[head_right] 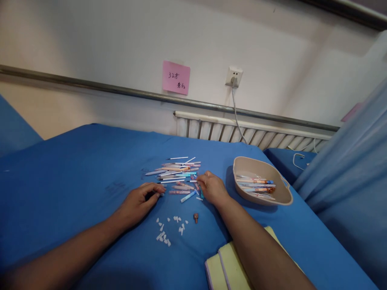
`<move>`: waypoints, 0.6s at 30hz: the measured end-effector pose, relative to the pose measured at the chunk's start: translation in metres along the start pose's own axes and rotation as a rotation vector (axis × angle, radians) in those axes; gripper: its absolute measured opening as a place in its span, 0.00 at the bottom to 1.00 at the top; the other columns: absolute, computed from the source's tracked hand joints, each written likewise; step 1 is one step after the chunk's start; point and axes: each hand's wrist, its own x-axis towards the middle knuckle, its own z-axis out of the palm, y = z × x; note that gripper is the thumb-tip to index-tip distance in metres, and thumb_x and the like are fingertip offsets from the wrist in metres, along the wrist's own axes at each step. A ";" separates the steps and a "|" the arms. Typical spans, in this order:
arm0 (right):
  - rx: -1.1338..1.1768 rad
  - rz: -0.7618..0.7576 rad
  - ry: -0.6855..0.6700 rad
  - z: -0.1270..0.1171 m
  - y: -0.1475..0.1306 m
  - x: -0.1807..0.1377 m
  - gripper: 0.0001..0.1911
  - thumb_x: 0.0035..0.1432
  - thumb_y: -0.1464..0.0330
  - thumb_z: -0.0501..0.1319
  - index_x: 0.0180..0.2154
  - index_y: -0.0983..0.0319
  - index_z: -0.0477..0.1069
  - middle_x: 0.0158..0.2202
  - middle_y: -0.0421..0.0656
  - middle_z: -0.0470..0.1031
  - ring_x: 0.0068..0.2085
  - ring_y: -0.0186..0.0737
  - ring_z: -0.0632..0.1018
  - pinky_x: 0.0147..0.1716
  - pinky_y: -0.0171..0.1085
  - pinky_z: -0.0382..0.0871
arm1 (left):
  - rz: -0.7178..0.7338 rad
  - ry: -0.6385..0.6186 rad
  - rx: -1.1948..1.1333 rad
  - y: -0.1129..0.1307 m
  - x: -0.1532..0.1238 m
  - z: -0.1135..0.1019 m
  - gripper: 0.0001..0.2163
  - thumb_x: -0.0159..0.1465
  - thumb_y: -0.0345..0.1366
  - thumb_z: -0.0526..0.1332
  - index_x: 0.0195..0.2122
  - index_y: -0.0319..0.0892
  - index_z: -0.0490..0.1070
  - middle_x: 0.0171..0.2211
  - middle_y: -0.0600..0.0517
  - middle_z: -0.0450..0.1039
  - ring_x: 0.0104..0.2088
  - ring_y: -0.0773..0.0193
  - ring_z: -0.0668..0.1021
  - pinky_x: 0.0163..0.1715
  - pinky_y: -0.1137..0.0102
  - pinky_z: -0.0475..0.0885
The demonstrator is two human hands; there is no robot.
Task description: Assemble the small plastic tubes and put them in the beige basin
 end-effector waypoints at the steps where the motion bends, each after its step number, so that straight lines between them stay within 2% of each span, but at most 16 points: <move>1: 0.003 -0.002 -0.001 0.001 0.000 0.000 0.12 0.62 0.67 0.52 0.41 0.58 0.73 0.33 0.42 0.70 0.36 0.35 0.72 0.36 0.31 0.62 | 0.003 0.005 0.002 0.000 0.000 0.000 0.09 0.59 0.33 0.53 0.35 0.44 0.73 0.37 0.51 0.74 0.41 0.59 0.74 0.45 0.65 0.67; 8: 0.000 -0.013 0.011 0.009 -0.006 0.002 0.11 0.62 0.67 0.53 0.42 0.57 0.73 0.34 0.42 0.71 0.36 0.35 0.72 0.36 0.31 0.62 | 0.020 0.011 -0.012 0.001 0.001 0.000 0.09 0.58 0.33 0.54 0.35 0.45 0.73 0.36 0.51 0.75 0.40 0.59 0.75 0.44 0.65 0.68; 18: -0.014 -0.037 0.054 0.015 -0.020 0.008 0.09 0.61 0.68 0.54 0.39 0.58 0.73 0.38 0.42 0.74 0.41 0.38 0.73 0.41 0.34 0.61 | 0.048 0.029 0.062 0.000 0.001 0.001 0.09 0.59 0.32 0.53 0.36 0.44 0.73 0.37 0.51 0.75 0.41 0.60 0.75 0.45 0.65 0.67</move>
